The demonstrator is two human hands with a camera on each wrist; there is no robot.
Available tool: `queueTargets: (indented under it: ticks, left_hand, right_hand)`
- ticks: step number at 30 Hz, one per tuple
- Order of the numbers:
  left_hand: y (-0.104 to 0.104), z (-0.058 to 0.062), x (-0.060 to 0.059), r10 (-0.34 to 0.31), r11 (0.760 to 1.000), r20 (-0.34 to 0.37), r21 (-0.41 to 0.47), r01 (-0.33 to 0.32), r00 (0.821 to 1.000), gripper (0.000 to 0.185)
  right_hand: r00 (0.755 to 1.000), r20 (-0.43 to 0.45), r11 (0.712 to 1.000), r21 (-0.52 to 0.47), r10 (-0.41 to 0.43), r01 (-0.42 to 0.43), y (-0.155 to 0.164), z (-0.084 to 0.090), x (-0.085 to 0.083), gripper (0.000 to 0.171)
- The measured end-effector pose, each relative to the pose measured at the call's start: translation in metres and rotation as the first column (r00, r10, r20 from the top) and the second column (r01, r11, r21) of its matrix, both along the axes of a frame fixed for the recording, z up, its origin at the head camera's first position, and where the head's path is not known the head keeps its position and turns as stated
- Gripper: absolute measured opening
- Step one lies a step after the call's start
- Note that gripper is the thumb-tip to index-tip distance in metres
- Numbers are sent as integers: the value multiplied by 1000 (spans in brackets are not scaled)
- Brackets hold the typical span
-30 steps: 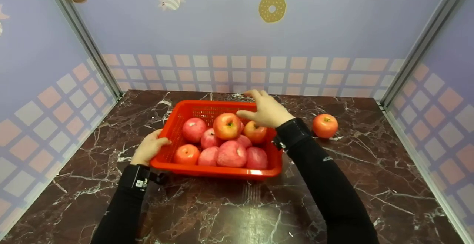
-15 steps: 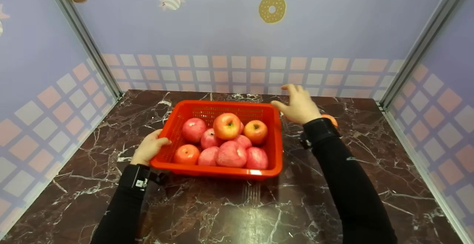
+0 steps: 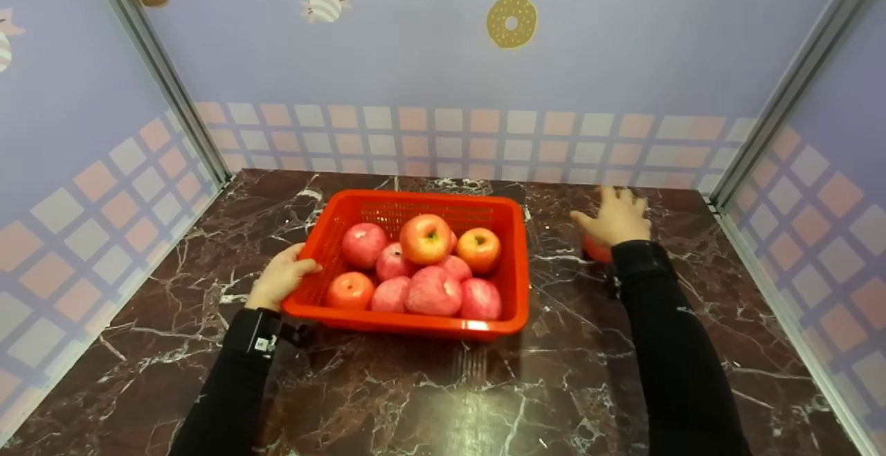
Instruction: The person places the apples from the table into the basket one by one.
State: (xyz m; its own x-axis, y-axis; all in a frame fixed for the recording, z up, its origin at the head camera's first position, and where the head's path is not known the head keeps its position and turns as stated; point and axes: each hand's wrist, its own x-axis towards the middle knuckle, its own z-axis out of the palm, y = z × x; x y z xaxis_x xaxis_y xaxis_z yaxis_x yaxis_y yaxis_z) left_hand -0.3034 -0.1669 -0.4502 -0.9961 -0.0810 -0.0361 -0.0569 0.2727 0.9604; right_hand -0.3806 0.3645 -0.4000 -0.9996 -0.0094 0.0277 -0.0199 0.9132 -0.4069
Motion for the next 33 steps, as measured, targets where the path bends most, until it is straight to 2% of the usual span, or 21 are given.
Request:
queueTargets:
  ticks: [6,9,15,21,33]
  left_hand:
    - [0,-1,1,5,1000,3,19,-5,1000,37]
    - [0,-1,1,-1,1000,8,27,0,1000,39]
    - [2,-1,0,-2,1000,16,29,1,1000,39]
    - [1,-1,0,9,999,26,37,-10,1000,38]
    - [0,1,0,-3,1000,11,23,2,1000,40]
  right_hand:
    - [998,24,998,-25,-49,50,24,-19,2,94]
    - [998,53,999,-34,-37,39,33,-28,3,93]
    - [999,51,1000,-20,-11,12,43,-42,2,92]
    - [997,79,999,-39,-10,13,40,-46,-1,94]
    - [998,57,999,-39,-18,21,28,-55,-6,91]
